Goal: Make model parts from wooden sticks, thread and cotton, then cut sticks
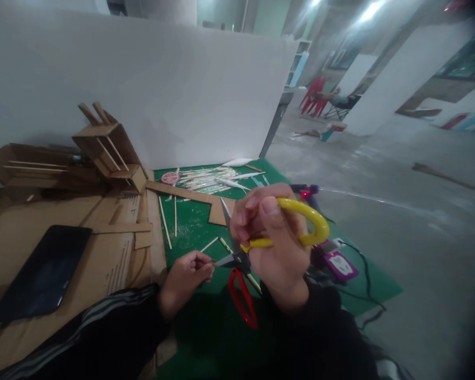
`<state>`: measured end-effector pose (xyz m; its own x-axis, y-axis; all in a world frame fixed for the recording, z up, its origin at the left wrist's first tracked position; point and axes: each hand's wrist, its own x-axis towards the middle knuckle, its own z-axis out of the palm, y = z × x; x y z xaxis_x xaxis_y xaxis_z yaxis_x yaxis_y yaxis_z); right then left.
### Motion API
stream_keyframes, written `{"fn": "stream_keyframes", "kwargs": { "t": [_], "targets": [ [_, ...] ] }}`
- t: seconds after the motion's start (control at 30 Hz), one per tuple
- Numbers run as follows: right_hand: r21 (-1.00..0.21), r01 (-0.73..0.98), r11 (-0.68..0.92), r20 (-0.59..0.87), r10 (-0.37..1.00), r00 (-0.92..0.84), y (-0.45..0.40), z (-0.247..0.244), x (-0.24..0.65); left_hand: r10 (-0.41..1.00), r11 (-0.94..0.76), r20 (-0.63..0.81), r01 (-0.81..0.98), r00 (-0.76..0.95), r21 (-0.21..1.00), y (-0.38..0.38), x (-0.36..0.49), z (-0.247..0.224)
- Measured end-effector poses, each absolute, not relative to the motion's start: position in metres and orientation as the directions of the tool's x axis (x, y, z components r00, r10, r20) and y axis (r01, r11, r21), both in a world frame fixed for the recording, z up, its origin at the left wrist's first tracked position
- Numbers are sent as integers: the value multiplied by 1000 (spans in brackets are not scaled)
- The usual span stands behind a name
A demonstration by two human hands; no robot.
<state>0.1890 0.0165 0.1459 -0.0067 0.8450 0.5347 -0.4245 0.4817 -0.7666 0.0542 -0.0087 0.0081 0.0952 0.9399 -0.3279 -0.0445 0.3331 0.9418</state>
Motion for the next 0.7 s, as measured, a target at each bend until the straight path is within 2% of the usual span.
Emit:
{"fn": "stream_keyframes", "kwargs": {
  "t": [0.27, 0.43, 0.53, 0.7],
  "targets": [
    [-770, -405, 493, 549, 836, -24, 14, 140, 187, 947, 308, -302, -49, 107, 950, -9, 52, 6],
    [-728, -293, 620, 658, 752, -44, 4, 132, 178, 951, 304, -297, -85, 91, 949, -7, 53, 0],
    [-690, -351, 633, 704, 701, -118, -3, 133, 171, 950, 309, -302, -95, 79, 946, -6, 52, -1],
    [-707, -410, 577, 692, 685, -228, -5, 132, 166, 949, 315, -310, -110, 65, 943, -6, 49, 1]
  ]
}}
